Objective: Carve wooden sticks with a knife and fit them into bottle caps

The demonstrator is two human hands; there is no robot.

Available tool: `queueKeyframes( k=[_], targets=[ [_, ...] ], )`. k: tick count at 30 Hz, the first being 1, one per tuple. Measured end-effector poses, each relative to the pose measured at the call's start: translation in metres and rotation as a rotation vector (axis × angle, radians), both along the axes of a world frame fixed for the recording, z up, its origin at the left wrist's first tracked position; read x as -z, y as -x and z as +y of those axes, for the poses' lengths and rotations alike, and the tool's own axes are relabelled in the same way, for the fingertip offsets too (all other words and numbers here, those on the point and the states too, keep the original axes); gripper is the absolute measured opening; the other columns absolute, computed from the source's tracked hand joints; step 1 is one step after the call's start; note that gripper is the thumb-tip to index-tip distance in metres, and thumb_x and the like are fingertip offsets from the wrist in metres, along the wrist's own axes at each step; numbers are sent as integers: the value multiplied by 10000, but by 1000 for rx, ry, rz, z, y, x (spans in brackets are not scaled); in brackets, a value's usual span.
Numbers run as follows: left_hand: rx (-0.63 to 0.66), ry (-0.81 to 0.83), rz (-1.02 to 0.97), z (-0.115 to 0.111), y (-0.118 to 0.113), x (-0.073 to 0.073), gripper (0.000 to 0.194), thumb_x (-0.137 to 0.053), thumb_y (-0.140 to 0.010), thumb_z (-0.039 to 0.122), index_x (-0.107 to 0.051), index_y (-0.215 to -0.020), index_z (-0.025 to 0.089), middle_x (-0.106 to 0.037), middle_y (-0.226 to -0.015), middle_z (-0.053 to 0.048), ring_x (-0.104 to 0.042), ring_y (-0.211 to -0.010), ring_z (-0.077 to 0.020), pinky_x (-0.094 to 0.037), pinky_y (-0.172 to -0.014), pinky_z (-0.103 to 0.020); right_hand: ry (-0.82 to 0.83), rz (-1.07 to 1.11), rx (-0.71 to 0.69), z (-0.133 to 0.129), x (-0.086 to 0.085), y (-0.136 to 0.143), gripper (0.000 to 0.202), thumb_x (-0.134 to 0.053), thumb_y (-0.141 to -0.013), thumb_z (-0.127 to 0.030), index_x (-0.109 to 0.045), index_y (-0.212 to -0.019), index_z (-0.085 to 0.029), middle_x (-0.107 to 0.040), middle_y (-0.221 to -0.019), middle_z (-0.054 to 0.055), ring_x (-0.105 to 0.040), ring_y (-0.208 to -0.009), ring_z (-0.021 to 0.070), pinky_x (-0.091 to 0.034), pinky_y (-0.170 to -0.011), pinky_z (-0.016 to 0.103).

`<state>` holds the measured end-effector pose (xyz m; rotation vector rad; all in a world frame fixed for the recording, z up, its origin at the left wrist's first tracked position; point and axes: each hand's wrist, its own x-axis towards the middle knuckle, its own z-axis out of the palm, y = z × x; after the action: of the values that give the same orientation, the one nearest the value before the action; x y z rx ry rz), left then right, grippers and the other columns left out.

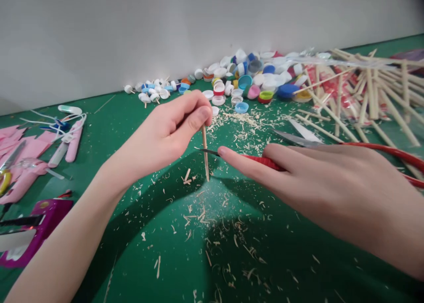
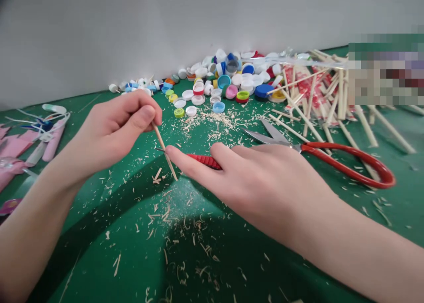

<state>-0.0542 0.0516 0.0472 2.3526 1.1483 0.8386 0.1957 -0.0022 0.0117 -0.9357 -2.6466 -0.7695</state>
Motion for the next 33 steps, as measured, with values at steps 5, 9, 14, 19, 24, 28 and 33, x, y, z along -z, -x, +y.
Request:
queueKeyframes(
  k=[5, 9, 14, 19, 24, 28, 33],
  targets=[
    [32, -14, 2, -1, -2, -1, 239, -447, -1018, 362, -563, -851, 237, -615, -788, -1, -547, -689, -115, -514, -629, -265, -69, -12, -9, 11, -1, 2, 824, -346, -796, 35, -308, -1566, -257, -469, -651, -48, -316, -481, 136, -153, -511, 307],
    [37, -35, 6, 0, -2, 0, 247, -443, -1019, 354, -557, -837, 231, -581, -742, 7, -512, -639, -103, -485, -576, -249, -83, -13, 44, 12, 1, 3, 843, -333, -807, 63, -313, -1577, -279, -470, -677, -40, -250, -494, 138, -120, -520, 335],
    [39, -30, 0, 2, 0, 2, 257, -441, -1017, 379, -553, -835, 236, -576, -743, 10, -532, -632, -108, -490, -578, -263, -141, -21, 16, 12, -5, 7, 753, -340, -870, 62, -358, -1546, -270, -472, -670, -53, -243, -496, 138, -146, -487, 310],
    [38, -17, -15, 3, 0, 4, 265, -420, -1018, 405, -539, -840, 249, -578, -779, -1, -541, -665, -125, -516, -618, -286, -179, -22, 5, 15, -12, 15, 662, -363, -882, 54, -519, -1441, -263, -475, -620, -59, -245, -475, 127, -171, -466, 289],
    [44, -25, -23, 6, 0, 6, 253, -417, -1020, 382, -528, -838, 248, -562, -770, 3, -523, -656, -120, -503, -602, -279, -212, -13, 12, 17, -5, 8, 690, -361, -884, 66, -456, -1478, -273, -495, -630, -72, -280, -481, 114, -173, -474, 291],
    [6, -21, -12, 10, 5, 10, 253, -416, -1022, 365, -538, -838, 243, -539, -732, 14, -487, -613, -110, -457, -559, -267, -174, -3, 37, 17, 2, -1, 761, -354, -886, 90, -315, -1545, -288, -509, -663, -75, -289, -501, 120, -166, -505, 315],
    [-14, -22, -40, 10, 5, 11, 261, -426, -1019, 393, -537, -832, 249, -514, -707, 14, -428, -578, -108, -405, -520, -265, -235, 31, 23, 19, 4, 3, 757, -397, -860, 97, -392, -1509, -292, -513, -675, -67, -317, -527, 120, -151, -510, 314]
  ],
)
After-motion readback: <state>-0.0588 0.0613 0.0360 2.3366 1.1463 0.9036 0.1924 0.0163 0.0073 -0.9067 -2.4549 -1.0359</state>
